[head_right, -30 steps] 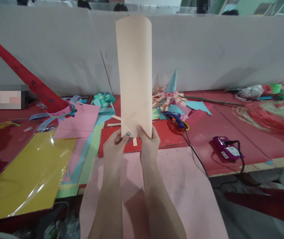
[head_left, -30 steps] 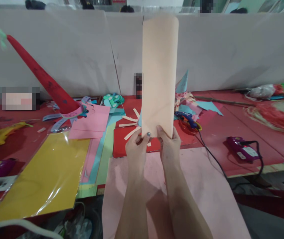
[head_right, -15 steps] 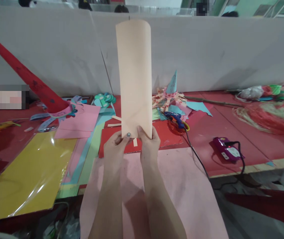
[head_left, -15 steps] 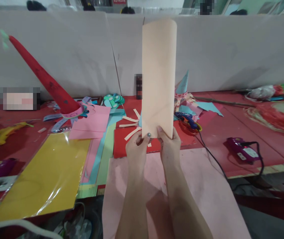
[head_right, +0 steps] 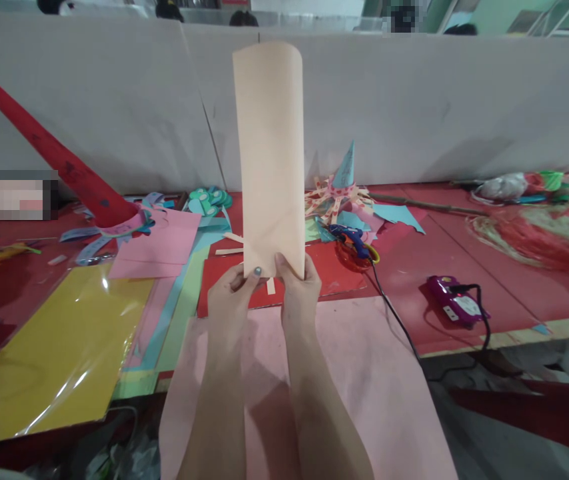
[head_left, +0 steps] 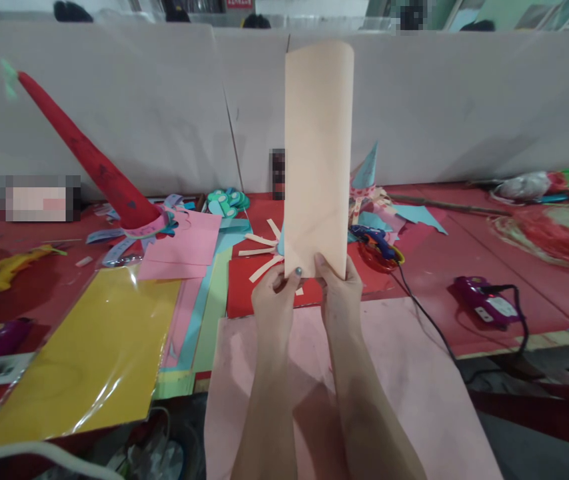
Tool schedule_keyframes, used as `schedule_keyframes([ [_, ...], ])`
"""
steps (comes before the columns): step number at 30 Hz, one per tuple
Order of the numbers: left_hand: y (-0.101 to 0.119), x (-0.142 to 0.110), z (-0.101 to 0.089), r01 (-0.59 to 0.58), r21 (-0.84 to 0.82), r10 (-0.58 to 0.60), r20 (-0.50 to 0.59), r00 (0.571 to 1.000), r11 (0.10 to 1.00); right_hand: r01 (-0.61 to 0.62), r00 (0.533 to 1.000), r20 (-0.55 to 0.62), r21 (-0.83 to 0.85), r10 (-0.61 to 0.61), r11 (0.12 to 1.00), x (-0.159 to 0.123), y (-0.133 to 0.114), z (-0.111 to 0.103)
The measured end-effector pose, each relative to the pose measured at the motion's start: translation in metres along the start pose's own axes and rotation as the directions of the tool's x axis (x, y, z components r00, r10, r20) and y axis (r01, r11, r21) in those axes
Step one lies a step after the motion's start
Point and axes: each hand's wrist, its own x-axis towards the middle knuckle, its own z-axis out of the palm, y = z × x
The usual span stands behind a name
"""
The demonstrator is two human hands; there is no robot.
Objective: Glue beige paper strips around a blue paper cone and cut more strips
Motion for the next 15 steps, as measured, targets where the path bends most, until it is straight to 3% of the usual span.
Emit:
schedule_keyframes([
  [15,-0.0005,-0.0003,0.0003,-0.008,0.028,0.008,-0.007,1.000,1.000,0.005,1.000,-0.013,-0.009,-0.006,1.000,0.0005,0.0002,0.0003],
])
